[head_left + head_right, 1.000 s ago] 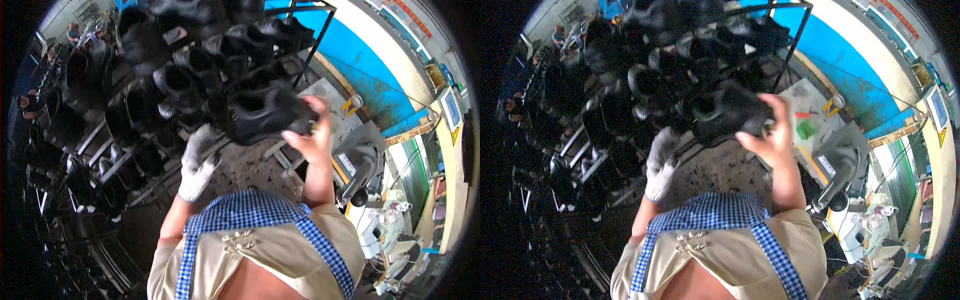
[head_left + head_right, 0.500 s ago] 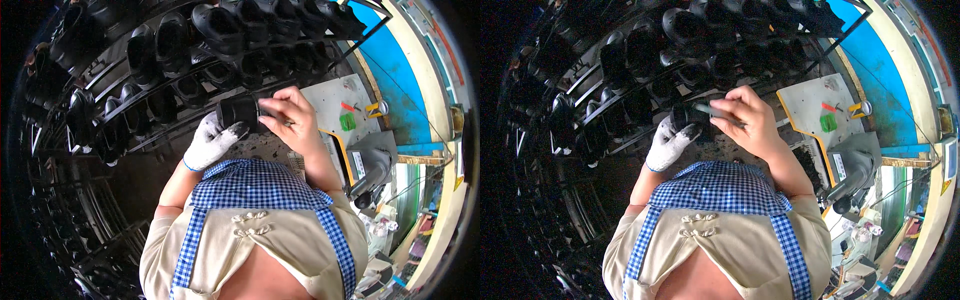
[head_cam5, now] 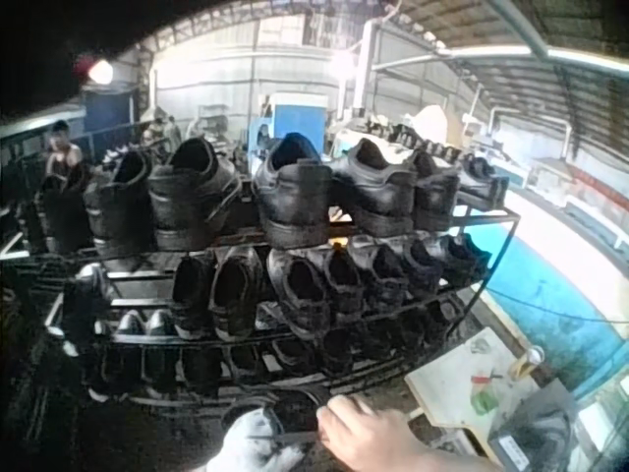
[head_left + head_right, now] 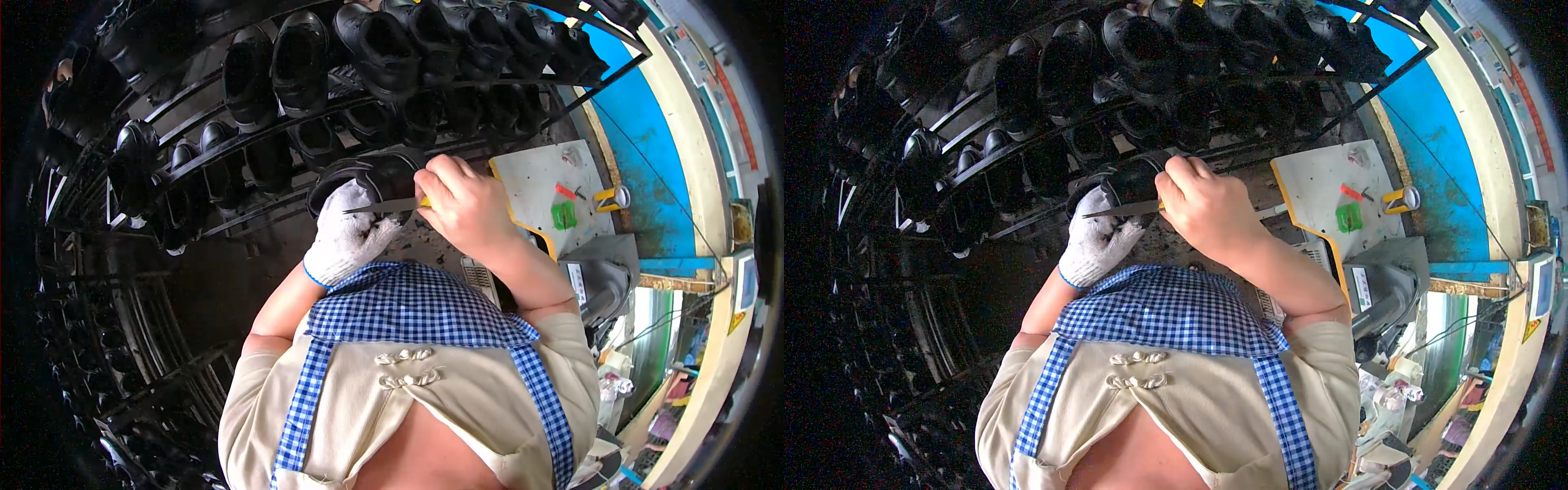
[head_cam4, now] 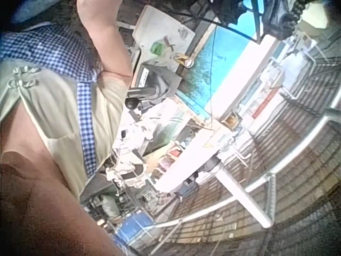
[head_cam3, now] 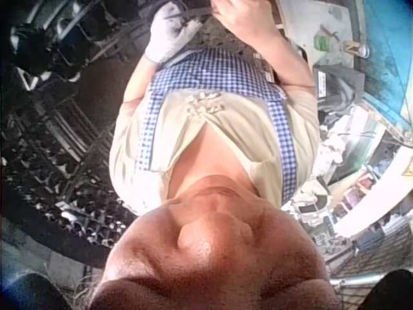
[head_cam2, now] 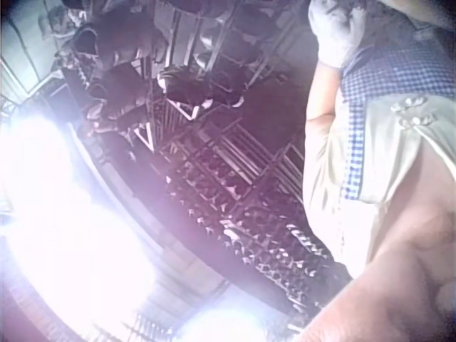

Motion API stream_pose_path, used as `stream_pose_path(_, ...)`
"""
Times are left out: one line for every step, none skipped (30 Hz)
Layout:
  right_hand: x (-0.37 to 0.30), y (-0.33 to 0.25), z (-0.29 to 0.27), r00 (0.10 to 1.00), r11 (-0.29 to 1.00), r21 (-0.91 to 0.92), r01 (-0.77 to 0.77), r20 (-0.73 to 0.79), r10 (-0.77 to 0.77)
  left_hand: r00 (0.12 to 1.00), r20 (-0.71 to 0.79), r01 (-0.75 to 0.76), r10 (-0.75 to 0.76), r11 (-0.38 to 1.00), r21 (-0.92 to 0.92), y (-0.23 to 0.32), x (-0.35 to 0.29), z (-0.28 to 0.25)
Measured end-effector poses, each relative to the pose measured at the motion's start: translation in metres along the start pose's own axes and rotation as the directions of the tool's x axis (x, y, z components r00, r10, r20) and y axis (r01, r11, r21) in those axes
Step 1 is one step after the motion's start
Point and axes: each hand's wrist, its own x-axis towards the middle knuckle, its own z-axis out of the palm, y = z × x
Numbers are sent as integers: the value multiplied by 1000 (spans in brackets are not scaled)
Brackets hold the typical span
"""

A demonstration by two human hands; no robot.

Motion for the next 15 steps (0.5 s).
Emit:
stream_pose_path(1,2,1,1000,1000,3,-2,13,2,1000,5,-9,9,1000,18,-3,0,1)
stream_pose_path(2,5,3,1000,999,44,-19,-17,19,1000,11,-17,17,999,36,-4,1,2)
stream_pose_path(1,9,6,998,996,85,-34,-47,38,999,-24,-21,21,1000,7,-3,0,2)
stream_pose_path(0,14,10,995,991,126,-48,-76,58,998,-58,-26,25,999,-20,2,2,1)
stream_pose_path(-1,17,12,984,985,145,-92,-140,113,995,-93,-33,28,998,-47,6,4,0)
stream_pose_path(-2,21,13,965,977,166,-135,-202,167,994,-106,-45,42,999,-18,8,4,-3)
stream_pose_path(-4,25,15,939,966,191,-175,-262,222,992,-121,1,-21,986,-168,8,4,-1)
stream_pose_path(-8,38,18,900,954,167,-249,-325,291,988,-127,43,-87,947,-317,8,4,0)
stream_pose_path(-14,55,22,859,950,99,-297,-406,311,981,-122,81,-153,885,-459,8,4,1)
stream_pose_path(-22,60,22,819,908,171,-383,-393,419,978,-72,138,-198,861,-490,9,2,0)
stream_pose_path(-27,65,22,771,857,245,-454,-373,516,970,-27,196,-244,836,-513,9,1,-3)
stream_pose_path(-40,65,24,724,722,381,-578,-169,669,962,3,232,-274,810,-539,10,-1,-5)
stream_pose_path(-48,62,30,717,576,592,-564,5,697,953,39,269,-300,782,-562,11,0,-6)
stream_pose_path(-54,60,33,724,478,662,-577,143,675,943,85,314,-323,775,-549,14,2,-9)
stream_pose_path(-60,57,36,726,371,716,-592,274,631,964,63,249,-257,802,-544,16,6,-8)
